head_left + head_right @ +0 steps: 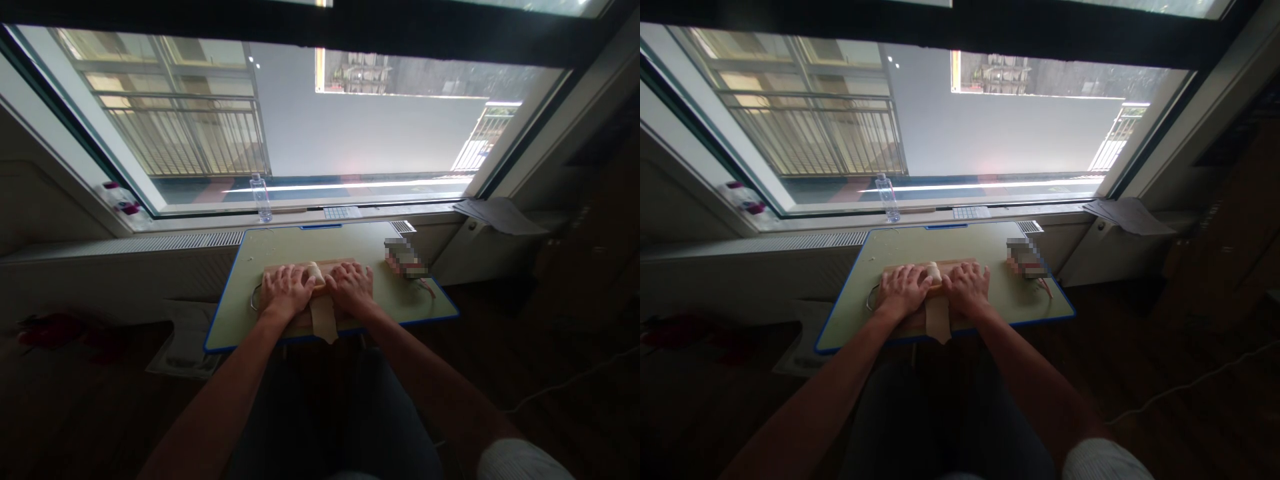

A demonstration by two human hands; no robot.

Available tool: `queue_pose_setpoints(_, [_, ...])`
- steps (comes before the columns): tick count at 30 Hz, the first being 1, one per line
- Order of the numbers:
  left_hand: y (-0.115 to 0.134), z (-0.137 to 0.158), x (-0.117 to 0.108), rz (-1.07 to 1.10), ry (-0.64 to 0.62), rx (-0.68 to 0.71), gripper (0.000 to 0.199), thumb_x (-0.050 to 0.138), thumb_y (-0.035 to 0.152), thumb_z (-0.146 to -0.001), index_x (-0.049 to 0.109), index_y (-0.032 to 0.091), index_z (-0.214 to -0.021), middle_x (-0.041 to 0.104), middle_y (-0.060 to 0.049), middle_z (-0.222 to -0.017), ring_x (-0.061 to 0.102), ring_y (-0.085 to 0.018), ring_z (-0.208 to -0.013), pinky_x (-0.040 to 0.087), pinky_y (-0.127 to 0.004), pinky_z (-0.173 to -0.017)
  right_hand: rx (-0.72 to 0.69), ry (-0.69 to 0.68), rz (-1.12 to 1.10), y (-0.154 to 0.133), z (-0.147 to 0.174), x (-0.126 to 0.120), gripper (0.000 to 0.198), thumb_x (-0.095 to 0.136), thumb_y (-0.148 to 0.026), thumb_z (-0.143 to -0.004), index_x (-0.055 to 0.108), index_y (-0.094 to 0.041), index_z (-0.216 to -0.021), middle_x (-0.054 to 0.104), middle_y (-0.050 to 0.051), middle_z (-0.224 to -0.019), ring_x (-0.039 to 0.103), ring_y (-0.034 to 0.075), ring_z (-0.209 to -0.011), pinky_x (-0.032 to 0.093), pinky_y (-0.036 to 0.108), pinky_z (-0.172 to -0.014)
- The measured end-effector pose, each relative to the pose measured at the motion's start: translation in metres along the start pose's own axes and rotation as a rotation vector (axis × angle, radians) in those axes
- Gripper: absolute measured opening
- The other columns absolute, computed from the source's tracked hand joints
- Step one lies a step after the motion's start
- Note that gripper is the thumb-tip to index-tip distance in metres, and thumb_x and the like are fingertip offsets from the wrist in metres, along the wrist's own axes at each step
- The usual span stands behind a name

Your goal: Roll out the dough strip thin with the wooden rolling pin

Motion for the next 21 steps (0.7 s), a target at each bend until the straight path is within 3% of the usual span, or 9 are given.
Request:
queue_pose_setpoints(12, [0.001, 0.013, 0.0, -0.009, 0.0, 0.012, 0.063, 0.038, 0.06, -0.109, 0.059, 0.026, -0.157, 0.053, -0.012, -0.169, 0.04, -0.035, -0.159, 0.022, -0.064, -0.134, 0.009, -0.005, 0.0, 0.003, 0.013, 0.004, 0.048, 0.043, -0.057, -0.112, 0.072, -0.026, -0.136, 0.062, 0.011, -0.159, 0.046, 0.035, -0.147, 0.023, 0.056, -0.124])
queue_pose_setpoints(21, [0.0, 0.016, 0.001, -0.007, 0.014, 0.005, 0.062, 0.038, 0.058, -0.109, 0.06, 0.026, -0.157, 0.053, -0.012, -0.169, 0.04, -0.035, -0.159, 0.022, -0.064, -0.134, 0.007, -0.013, -0.02, 0.002, 0.018, 0.001, 0.047, 0.041, -0.057, -0.114, 0.076, -0.027, -0.125, 0.065, 0.01, -0.155, 0.049, 0.033, -0.144, 0.025, 0.057, -0.124])
Point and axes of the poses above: each hand's wrist, its own z-axis away from the middle knuckle, its own x-axis out of the palm, y = z × x, the point moved 7 cm from there along -z, towards the middle knuckle
